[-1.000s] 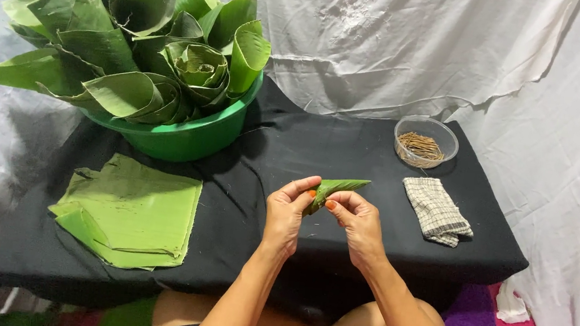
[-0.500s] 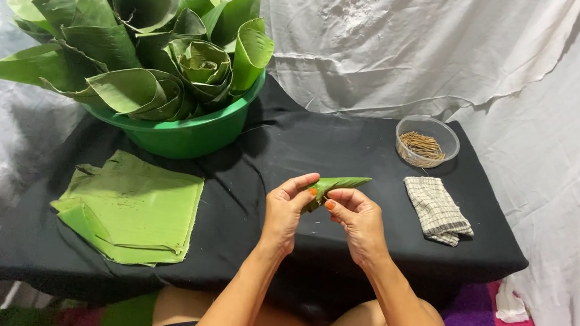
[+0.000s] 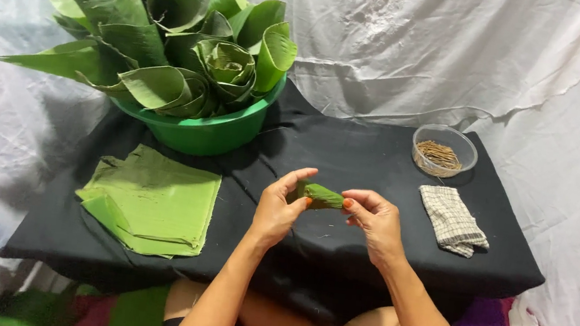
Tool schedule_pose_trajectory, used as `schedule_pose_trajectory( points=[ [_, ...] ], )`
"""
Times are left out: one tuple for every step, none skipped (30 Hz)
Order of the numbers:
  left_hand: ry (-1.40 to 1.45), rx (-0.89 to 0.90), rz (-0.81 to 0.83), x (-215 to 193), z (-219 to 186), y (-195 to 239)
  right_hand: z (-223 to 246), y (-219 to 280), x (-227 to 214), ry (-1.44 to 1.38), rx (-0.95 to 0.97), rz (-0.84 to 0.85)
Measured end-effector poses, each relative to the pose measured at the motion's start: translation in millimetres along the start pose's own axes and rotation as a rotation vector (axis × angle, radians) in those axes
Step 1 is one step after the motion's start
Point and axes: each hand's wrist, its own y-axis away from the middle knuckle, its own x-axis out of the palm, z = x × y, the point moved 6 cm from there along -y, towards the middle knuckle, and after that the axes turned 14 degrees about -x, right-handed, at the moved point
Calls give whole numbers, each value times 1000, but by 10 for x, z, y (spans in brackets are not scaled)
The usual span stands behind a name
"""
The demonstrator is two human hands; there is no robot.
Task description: Cleaning a banana leaf with a cloth and folding it into a cone shape
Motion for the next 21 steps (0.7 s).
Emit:
schedule_pose_trajectory(
  points=[
    [2,1,-6,-45,6,7,-26,5,22,0,0,7],
    [9,22,-34,-103,8,19,-63,17,45,-27,9,6],
    [16,43,-62,-162,10,31,-101,28,67,-55,18,6],
    [17,44,-67,-224,25,37,-96,39,98,-56,18,11],
    [-39,114,-253,-377,-2,72,-102,54,121,-112,41,-10],
    [-96,183,-439,-529,-32,122,-112,66,153,-169,63,-33],
    [-96,184,-444,-558,-12,135,-123,71,198,-171,63,-28],
    [42,46,-465,-627,100,137,-149,87,248,-213,94,-29],
    [180,-93,-482,-684,220,150,-176,105,302,-254,125,-30],
    [181,-91,-489,-731,242,161,-183,113,364,-255,126,-23],
    [529,-241,-358,-716,393,139,-204,128,442,-275,153,-4],
    [874,-387,-216,-655,514,141,-226,150,519,-295,182,17],
    [876,-384,-224,-707,502,178,-236,160,571,-297,185,25],
    [906,-405,-217,-751,497,202,-255,169,635,-301,205,40],
    [936,-426,-209,-793,491,227,-273,178,699,-306,225,54],
    [939,-424,-216,-869,534,226,-245,194,760,-306,228,61],
    [953,-443,-241,-951,594,231,-227,215,822,-306,244,67],
    [966,-461,-265,-1042,658,226,-214,228,896,-307,258,72],
    [968,-457,-270,-1109,631,247,-217,227,971,-307,259,79],
    [1018,-448,-277,-1171,601,276,-216,231,1045,-313,266,89],
    [1067,-438,-283,-1232,569,304,-213,234,1121,-318,273,100]
  ],
)
